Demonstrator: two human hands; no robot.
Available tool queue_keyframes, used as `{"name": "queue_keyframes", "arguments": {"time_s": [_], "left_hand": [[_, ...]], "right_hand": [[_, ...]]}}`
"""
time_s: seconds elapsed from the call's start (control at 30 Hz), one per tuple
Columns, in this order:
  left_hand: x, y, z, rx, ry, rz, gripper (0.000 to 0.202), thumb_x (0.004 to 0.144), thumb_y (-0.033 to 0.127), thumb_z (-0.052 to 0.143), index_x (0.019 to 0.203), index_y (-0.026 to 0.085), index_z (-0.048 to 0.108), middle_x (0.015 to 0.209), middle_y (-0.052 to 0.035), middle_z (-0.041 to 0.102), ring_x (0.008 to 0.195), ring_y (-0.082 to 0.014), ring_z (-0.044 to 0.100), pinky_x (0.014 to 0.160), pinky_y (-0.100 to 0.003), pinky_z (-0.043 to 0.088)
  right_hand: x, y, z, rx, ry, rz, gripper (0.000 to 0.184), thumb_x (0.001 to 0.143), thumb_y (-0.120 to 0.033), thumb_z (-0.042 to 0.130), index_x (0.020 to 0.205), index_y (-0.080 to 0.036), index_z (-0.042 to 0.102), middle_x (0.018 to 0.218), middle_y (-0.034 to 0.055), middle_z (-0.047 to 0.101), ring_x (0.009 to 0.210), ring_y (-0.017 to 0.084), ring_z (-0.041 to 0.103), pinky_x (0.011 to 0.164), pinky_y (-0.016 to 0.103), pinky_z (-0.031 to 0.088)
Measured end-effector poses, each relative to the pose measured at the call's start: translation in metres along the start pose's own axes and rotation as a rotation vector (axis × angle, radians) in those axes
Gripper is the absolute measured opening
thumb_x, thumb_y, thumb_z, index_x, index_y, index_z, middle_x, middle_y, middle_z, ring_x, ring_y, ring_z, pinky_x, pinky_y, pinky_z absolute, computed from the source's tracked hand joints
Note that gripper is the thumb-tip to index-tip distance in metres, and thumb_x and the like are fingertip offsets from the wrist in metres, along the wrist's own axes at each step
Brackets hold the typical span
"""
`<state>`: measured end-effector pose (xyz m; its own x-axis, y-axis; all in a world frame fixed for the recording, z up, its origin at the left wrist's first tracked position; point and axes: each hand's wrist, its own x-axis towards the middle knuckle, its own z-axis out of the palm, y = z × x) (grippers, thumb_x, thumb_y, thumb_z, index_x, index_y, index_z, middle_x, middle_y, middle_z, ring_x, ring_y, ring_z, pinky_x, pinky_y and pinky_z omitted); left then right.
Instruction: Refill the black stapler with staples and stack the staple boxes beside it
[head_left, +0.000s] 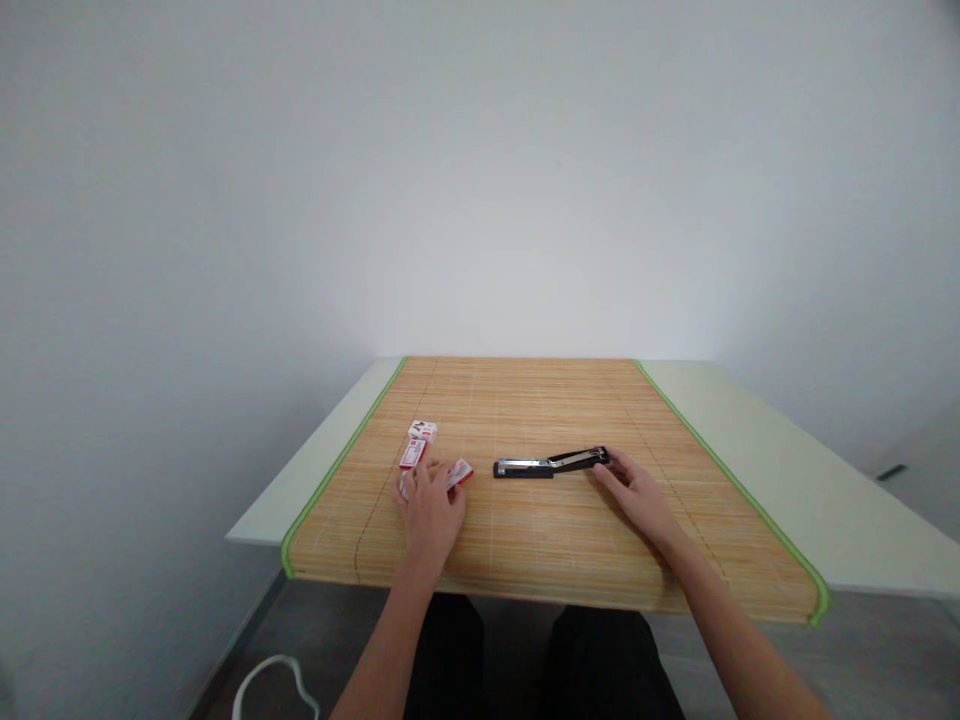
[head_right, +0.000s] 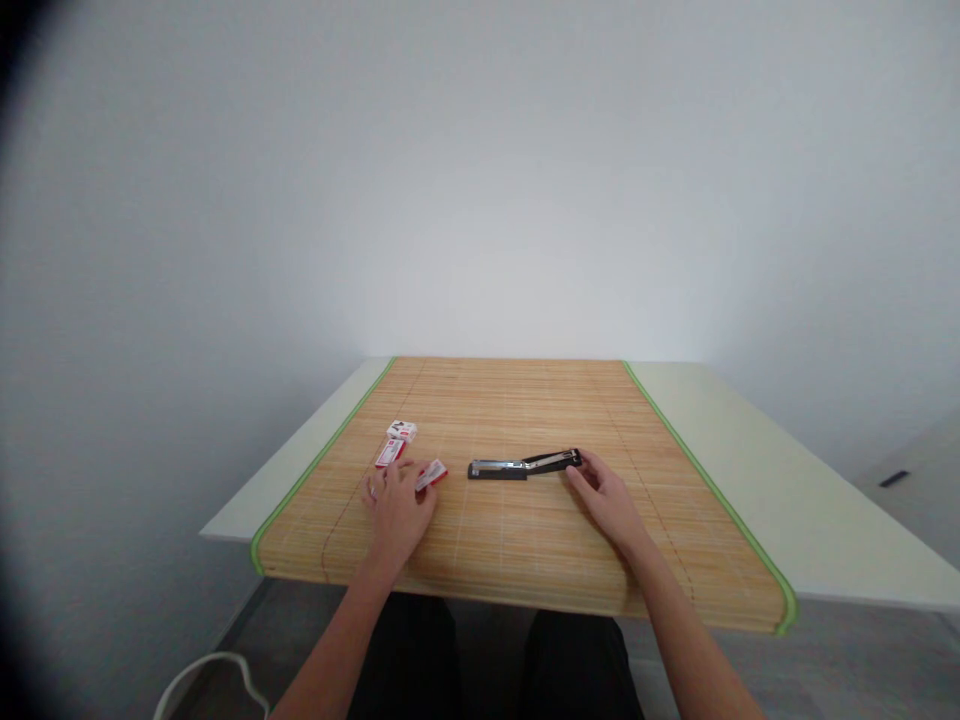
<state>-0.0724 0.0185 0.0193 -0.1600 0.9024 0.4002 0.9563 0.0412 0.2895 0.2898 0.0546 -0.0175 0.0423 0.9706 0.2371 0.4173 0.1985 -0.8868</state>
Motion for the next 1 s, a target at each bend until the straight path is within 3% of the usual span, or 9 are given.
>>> {"name": "queue_keyframes", "arguments": {"time_s": [0.23,0.47,0.6,0.77,0.87,1.0], "left_hand": [[-0.04,0.017,-0.003,-0.175,-0.145,0.13,0.04,0.09,0.022,0.058,0.128,0.034,0.067,0.128,-0.0064,0.062,0.119,-0.03,0.052,0.111,-0.051,0.036],[-0.032,0.042,0.008,-0.389,-0.336,0.382,0.048,0.092,0.021,0.055,0.137,0.038,0.062,0.135,-0.001,0.061,0.122,-0.0246,0.054,0.108,-0.042,0.042],[-0.024,0.033,0.012,-0.448,-0.342,0.399,0.052,0.094,0.028,0.059,0.145,0.033,0.054,0.142,-0.0039,0.057,0.129,-0.0247,0.051,0.114,-0.041,0.039],[-0.019,0.014,0.014,-0.361,-0.364,0.332,0.047,0.092,0.043,0.065,0.138,0.033,0.059,0.135,-0.005,0.059,0.127,-0.0268,0.05,0.112,-0.043,0.038],[-0.018,0.017,0.016,-0.339,-0.389,0.375,0.04,0.095,0.045,0.062,0.133,0.035,0.062,0.134,-0.0037,0.059,0.126,-0.0266,0.049,0.109,-0.043,0.039],[-0.019,0.031,0.018,-0.331,-0.388,0.399,0.037,0.095,0.048,0.062,0.13,0.035,0.064,0.133,-0.0037,0.059,0.126,-0.027,0.048,0.108,-0.043,0.037]], "right_hand": [[0.0,0.003,-0.001,0.013,-0.002,-0.009,0.056,0.089,-0.056,0.066,0.137,-0.028,0.061,0.122,0.0081,0.075,0.109,0.031,0.07,0.104,0.053,0.052],[-0.001,0.008,0.001,0.035,0.017,0.017,0.062,0.085,-0.055,0.071,0.141,-0.03,0.057,0.12,0.0082,0.075,0.111,0.033,0.071,0.107,0.056,0.051],[-0.009,0.008,0.0,0.003,0.035,0.043,0.075,0.083,-0.055,0.074,0.149,-0.032,0.047,0.132,0.0097,0.07,0.124,0.034,0.065,0.111,0.056,0.048],[-0.035,0.006,0.002,-0.116,0.138,0.029,0.092,0.079,-0.056,0.078,0.156,-0.03,0.034,0.152,0.0129,0.053,0.138,0.035,0.052,0.118,0.057,0.041],[-0.051,0.0,0.01,-0.184,0.21,-0.034,0.078,0.082,-0.055,0.076,0.148,-0.029,0.044,0.155,0.0132,0.047,0.142,0.035,0.047,0.121,0.056,0.036],[-0.059,-0.017,0.025,-0.322,0.011,-0.161,0.034,0.088,-0.049,0.071,0.116,-0.032,0.069,0.157,0.007,0.046,0.144,0.033,0.044,0.121,0.057,0.035]]}}
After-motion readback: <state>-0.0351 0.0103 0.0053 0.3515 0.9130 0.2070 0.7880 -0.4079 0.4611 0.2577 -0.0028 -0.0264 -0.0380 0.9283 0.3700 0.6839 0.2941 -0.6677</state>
